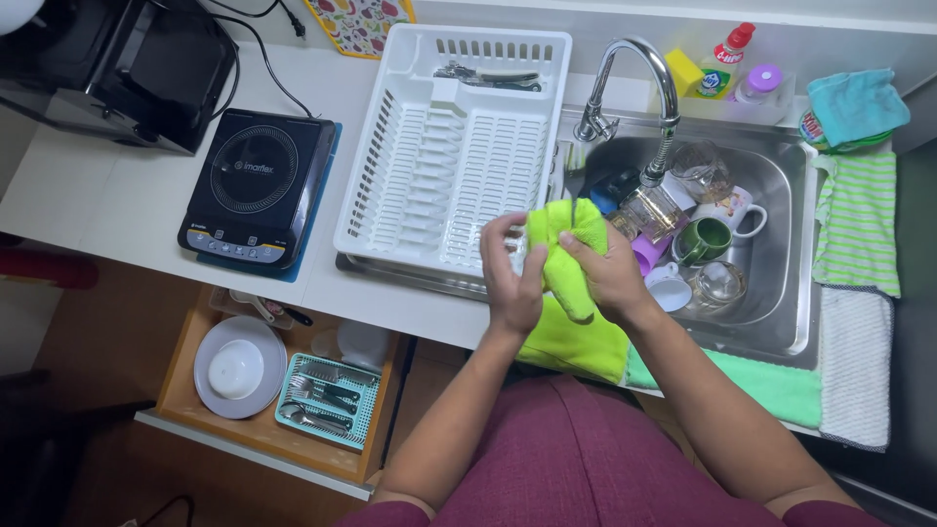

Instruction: The person dries various pieces of cutlery, including knives, forks, spoons, and a can opener, using a green cloth. The person takes each item from a white dish rack, wipes it dry, and places it into a drawer organizer.

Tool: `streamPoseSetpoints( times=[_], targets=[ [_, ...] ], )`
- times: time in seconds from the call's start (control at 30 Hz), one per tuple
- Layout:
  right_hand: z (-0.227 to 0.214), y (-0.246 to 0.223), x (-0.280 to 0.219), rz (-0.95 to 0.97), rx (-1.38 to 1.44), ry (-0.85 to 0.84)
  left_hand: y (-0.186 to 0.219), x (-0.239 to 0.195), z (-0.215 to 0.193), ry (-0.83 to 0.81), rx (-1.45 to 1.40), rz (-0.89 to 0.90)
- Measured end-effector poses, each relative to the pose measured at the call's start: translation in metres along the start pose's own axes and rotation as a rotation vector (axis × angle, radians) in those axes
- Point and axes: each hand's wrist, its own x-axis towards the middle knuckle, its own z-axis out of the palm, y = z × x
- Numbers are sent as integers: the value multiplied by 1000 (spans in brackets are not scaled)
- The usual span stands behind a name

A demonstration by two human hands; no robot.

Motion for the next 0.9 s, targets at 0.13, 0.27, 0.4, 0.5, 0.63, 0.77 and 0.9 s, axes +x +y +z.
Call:
streamPoseSetpoints(
  times=[0.13, 0.27, 0.4, 0.5, 0.63, 0.77, 0.9],
  targets=[
    [8, -3, -12, 129, -78, -135, -25, 24, 3, -265, 96, -125],
    [2, -10, -26, 219, -225, -157, -40, 51, 2, -230, -154, -366],
    [-36, 7, -44, 335, -192, -42, -49, 75, -19, -28, -595, -597],
    [-33, -36, -36, 337, 324, 225, -54, 53, 0, -329, -573, -747],
    [-23, -45, -18, 262, 696, 85, 17, 8, 36, -420, -220, -113],
    [-40, -30, 3, -74, 109, 150, 35, -3, 31, -677, -127, -299],
    [-28, -48, 10, -202, 178, 404, 31, -21, 18, -740, 6, -372]
  ],
)
